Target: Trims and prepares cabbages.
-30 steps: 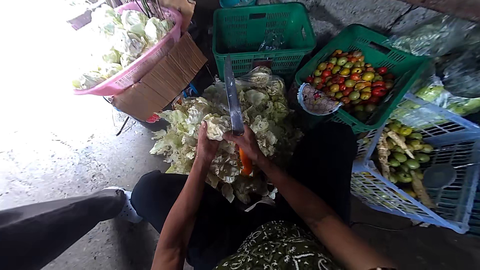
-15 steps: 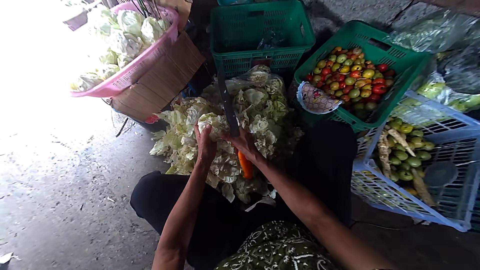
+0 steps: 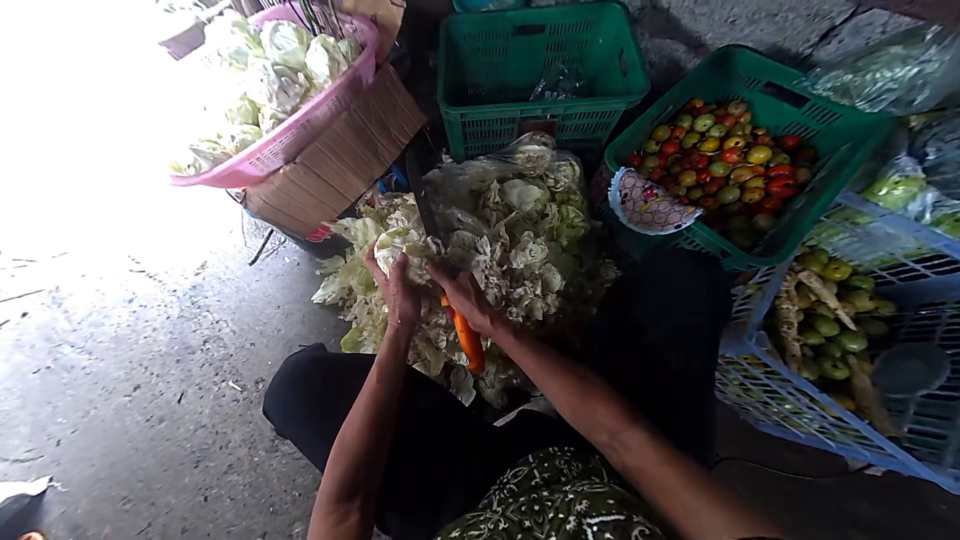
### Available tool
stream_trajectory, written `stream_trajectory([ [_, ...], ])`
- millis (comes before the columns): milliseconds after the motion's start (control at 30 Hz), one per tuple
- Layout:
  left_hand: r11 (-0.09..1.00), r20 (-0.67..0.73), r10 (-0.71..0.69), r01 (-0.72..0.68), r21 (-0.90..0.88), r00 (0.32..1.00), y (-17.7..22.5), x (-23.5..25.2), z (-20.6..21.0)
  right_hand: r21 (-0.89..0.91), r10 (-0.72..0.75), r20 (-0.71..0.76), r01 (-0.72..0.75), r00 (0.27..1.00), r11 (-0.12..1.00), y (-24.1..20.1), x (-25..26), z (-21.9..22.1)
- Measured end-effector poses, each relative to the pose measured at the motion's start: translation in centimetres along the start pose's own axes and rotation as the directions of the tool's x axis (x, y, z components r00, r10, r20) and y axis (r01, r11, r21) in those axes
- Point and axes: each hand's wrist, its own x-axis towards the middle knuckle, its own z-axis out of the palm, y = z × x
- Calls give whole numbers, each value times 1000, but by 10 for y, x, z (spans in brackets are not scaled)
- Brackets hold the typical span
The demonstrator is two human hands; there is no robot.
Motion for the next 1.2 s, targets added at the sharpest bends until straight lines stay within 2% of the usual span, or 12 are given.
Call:
stream_trajectory([
  [233,995,-75,93,-90,37,993,0,-4,-13,-13,-45,30,45,999,999,-10,8,14],
  [333,995,-116,98,-95,36,988,0,-4,-18,-82,-56,42,60,998,995,-16,4,24],
  [467,992,-144,118,-109,68,982,-2,-7,-24,-262,-64,54,76,996,962,-23,1,25],
  [533,994,-145,101,-95,51,984,-3,-8,-25,-261,-71,64,85,995,962,-23,0,24],
  [633,994,-150,112,-108,34,982,-2,-9,-23,-240,-99,0,96,995,966,-20,4,23],
  [867,988,-149,129,-114,101,980,-7,-4,-26,-405,-128,-14,112,992,907,-23,10,24],
  [967,987,-157,138,-122,106,978,-10,-3,-24,-361,-118,8,113,993,926,-21,10,28],
  [1100,985,-158,140,-121,127,978,-12,-1,-27,-147,-37,51,44,998,988,-10,14,30],
  [1200,986,-131,105,-86,144,986,-14,-1,-27,-49,32,95,-28,995,998,-10,12,22],
])
